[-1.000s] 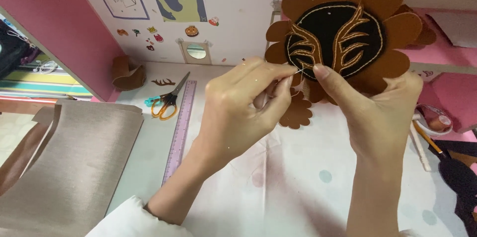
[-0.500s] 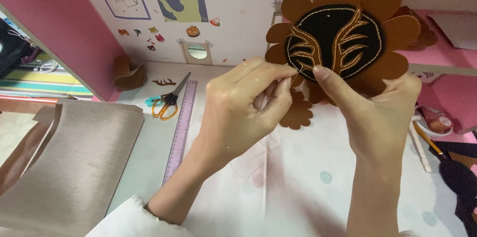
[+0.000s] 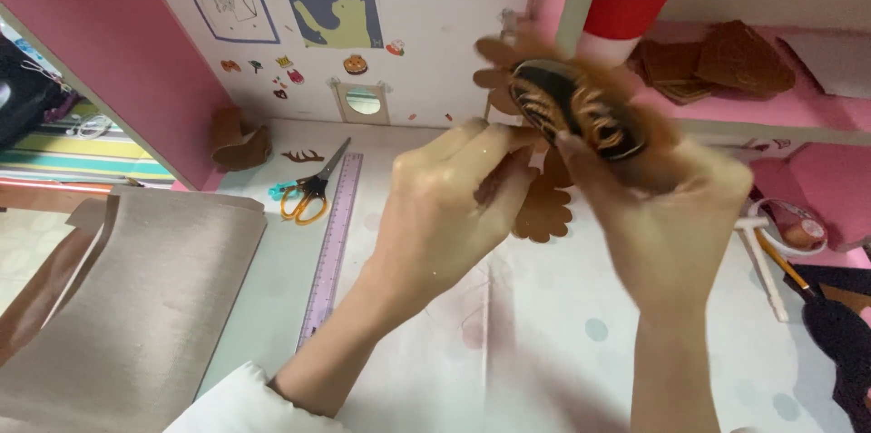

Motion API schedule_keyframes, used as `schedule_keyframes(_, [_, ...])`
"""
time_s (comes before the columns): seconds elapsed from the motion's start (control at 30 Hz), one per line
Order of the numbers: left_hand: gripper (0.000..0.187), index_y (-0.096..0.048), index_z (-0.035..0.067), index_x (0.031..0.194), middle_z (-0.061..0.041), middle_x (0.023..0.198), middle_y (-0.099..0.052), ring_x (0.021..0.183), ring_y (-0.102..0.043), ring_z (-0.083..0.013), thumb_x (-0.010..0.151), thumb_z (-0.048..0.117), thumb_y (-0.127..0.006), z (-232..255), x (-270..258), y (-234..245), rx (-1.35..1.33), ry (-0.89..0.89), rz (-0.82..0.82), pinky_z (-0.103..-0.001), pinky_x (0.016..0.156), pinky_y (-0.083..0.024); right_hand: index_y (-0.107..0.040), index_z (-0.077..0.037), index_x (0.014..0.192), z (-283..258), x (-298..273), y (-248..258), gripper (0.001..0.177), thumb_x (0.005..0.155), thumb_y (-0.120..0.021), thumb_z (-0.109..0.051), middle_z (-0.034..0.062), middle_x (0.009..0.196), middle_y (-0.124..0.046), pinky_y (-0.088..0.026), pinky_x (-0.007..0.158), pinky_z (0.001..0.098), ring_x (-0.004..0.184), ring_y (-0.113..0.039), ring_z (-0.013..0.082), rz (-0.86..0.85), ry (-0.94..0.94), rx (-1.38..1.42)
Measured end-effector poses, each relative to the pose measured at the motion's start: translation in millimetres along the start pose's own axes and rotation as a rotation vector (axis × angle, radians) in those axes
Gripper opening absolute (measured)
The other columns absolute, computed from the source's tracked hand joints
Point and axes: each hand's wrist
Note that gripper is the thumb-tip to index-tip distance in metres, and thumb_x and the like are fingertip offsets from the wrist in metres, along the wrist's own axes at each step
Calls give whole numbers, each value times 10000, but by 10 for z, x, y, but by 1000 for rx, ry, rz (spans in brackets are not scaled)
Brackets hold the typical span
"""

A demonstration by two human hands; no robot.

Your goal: Hand stitching decorative leather flower components together using a needle and thread at a craft station.

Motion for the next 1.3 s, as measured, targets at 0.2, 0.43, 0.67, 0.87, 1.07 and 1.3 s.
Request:
schedule_keyframes(0.2, [169, -655, 173, 1053, -13, 864, -761, 707, -703, -224, 931, 71, -599, -34, 4, -41, -79, 200, -15, -338, 655, -529, -789, -89, 1003, 94, -116, -119, 62, 990, -820, -141, -6, 748, -683, -420, 621, 249, 658, -477, 51, 82, 107, -133])
schedule_keyframes(0.43, [21, -557, 77, 852, -65, 692, -646, 545, -531, -258, 869, 65, -562, 5, 24, -56, -120, 227, -33, -357, 532, -444, -746, 59, 1166, 98, -49, -156, 243, 946, -800, -30, 112, 922, -751, -552, 681, 230, 760, -633, 91, 122, -58, 140])
schedule_keyframes(0.67, [145, -572, 100, 814, -35, 683, -617, 577, -516, -200, 943, 163, -596, -156, 148, -29, -203, 232, -116, -346, 564, -411, -761, -65, 935, 239, 3, -203, 83, 914, -837, -93, -52, 821, -677, -488, 668, 212, 771, -525, 18, 51, -161, 67])
schedule_keyframes(0.87, [194, -613, 130, 815, 24, 743, -598, 680, -521, -63, 980, 222, -572, -634, 184, -96, -593, 499, 111, -224, 533, -415, -683, -5, 1147, 221, 102, -182, 265, 907, -774, -72, 69, 1153, -724, -639, 999, 314, 1068, -701, 156, 1, -150, 414])
schedule_keyframes(1.07, [181, -679, 102, 916, -23, 820, -701, 688, -652, -120, 962, 276, -656, -813, 108, -198, -1264, 854, -416, -261, 589, -563, -657, -68, 1203, 211, 137, -280, 355, 867, -756, -123, 41, 1206, -720, -629, 1066, 321, 1129, -706, 163, -67, -268, 607])
schedule_keyframes(1.3, [165, -684, 66, 1043, -91, 963, -750, 898, -732, -228, 979, 218, -695, -865, 61, -321, -1553, 824, -423, -356, 817, -618, -681, -52, 1106, 266, 145, -286, 271, 869, -758, -158, 44, 1078, -739, -668, 843, 336, 978, -713, 176, -151, -354, 577])
Point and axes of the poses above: each hand's wrist, its own x-axis towards the middle knuckle, its own y-axis out of the back of the hand, z = x × y
